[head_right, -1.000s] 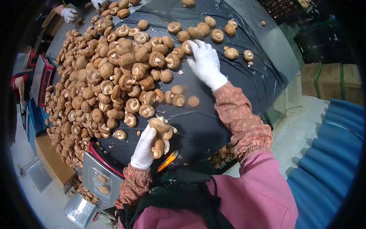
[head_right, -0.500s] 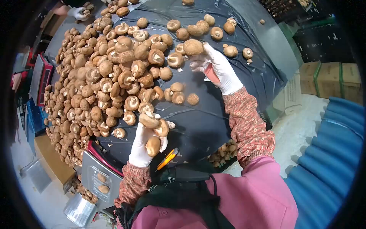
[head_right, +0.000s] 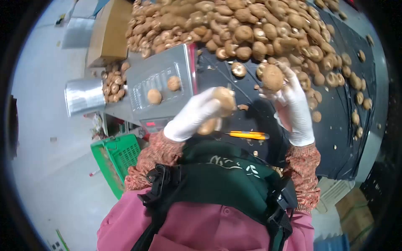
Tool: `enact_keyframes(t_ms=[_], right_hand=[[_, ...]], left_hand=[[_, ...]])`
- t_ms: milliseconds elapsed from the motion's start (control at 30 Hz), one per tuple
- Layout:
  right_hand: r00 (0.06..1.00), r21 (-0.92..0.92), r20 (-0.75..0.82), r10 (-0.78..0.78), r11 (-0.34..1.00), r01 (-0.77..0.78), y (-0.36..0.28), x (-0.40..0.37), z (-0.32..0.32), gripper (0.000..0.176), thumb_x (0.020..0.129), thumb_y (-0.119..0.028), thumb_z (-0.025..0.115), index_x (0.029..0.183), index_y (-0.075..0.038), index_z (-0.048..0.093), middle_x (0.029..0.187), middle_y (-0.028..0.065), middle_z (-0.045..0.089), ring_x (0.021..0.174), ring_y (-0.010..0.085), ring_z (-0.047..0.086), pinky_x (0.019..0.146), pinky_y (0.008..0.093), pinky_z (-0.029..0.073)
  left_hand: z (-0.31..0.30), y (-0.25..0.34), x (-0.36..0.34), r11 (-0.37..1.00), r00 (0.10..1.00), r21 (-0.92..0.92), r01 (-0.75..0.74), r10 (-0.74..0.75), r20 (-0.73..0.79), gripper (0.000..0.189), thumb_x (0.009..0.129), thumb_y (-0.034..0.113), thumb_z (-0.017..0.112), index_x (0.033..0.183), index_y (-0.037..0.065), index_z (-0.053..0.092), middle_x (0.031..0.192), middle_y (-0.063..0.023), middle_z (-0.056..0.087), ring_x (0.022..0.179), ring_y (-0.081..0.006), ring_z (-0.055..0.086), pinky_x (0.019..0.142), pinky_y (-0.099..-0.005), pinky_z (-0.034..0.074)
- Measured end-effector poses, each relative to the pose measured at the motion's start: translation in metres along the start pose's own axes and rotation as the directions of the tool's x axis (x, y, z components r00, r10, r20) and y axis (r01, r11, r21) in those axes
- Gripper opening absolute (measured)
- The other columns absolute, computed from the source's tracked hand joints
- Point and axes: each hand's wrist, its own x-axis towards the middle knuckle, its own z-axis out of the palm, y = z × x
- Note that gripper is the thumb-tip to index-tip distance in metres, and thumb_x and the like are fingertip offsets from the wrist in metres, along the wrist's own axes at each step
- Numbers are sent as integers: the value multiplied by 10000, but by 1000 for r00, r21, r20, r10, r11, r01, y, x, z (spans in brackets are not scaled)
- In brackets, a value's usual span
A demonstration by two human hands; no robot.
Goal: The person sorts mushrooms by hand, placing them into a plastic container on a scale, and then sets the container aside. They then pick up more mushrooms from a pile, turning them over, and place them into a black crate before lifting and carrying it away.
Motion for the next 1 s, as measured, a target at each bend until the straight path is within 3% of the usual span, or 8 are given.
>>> enact_keyframes(t_ms=[67, 133, 200, 267, 433, 533, 900, 1000], right_hand=[[988, -114, 155, -12, 993, 31, 14, 10, 50, 729, 908, -254, 706, 1493, -13, 344, 1327, 127, 538, 1104, 194, 614, 939, 347, 537], [981, -236, 193, -14, 970, 61, 26, 18, 103, 641, 883, -136, 713, 1433, -12, 408, 1282, 139, 565, 1094, 186, 623, 928, 324, 532], [956, -441, 270, -116, 868, 230, 53, 35, 140, 584, 880, -155, 725, 1387, -38, 461, 1228, 141, 610, 1070, 205, 635, 910, 329, 529], [894, -731, 388, -223, 517, 446, 74, 55, 172, 547, 869, -195, 734, 1349, -74, 502, 1223, 144, 620, 1052, 249, 651, 894, 340, 536], [678, -739, 673, -296, -318, 594, 135, 106, 204, 581, 829, -391, 722, 1319, -127, 553, 1350, 164, 553, 1339, 342, 434, 1162, 562, 237], [691, -758, 648, -320, -361, 544, 144, 103, 205, 580, 832, -364, 718, 1329, -117, 550, 1375, 180, 529, 1339, 358, 432, 1146, 544, 272], [828, -934, 97, -553, 238, 268, 103, 53, 159, 412, 925, -198, 665, 1299, -37, 604, 1254, 147, 644, 1203, 269, 585, 1034, 364, 444], [836, -941, 24, -547, 270, 204, 97, 31, 132, 412, 951, -189, 646, 1328, -32, 589, 1297, 144, 637, 1202, 243, 595, 1030, 344, 441]], left_hand=[[-42, 13, -46, 987, 987, 156, -28, 52, -152, 370, 984, 243, 610, 1274, 14, 582, 1022, -52, 666, 760, -111, 626, 662, -247, 516], [-89, -1, -71, 727, 810, 649, -224, 509, -290, 325, 917, 239, 693, 1186, 63, 645, 957, -68, 674, 706, -135, 637, 623, -295, 519], [-132, -3, -93, 442, 619, 894, -71, 723, -308, 340, 854, 275, 756, 1138, 103, 679, 948, -90, 669, 731, -203, 666, 679, -361, 552], [-162, -4, -106, 273, 561, 949, 155, 766, -312, 389, 825, 354, 774, 1149, 156, 687, 958, -96, 656, 747, -269, 667, 714, -398, 553], [-213, -7, -100, 62, 791, 962, 264, 557, -253, 393, 918, 527, 605, 1077, 176, 684, 915, -125, 649, 810, -325, 672, 689, -429, 527], [-228, -9, -93, 1, 815, 946, 325, 507, -280, 401, 909, 525, 622, 1102, 179, 679, 891, -135, 635, 787, -330, 666, 688, -424, 528], [-229, -48, -107, -29, 690, 961, 275, 702, -176, 554, 892, 180, 652, 1428, 148, 513, 1170, -94, 611, 932, -276, 647, 745, -380, 558], [-223, -56, -111, 57, 506, 984, 167, 852, -136, 576, 876, 162, 668, 1429, 133, 508, 1255, -104, 602, 948, -272, 648, 752, -376, 562]])
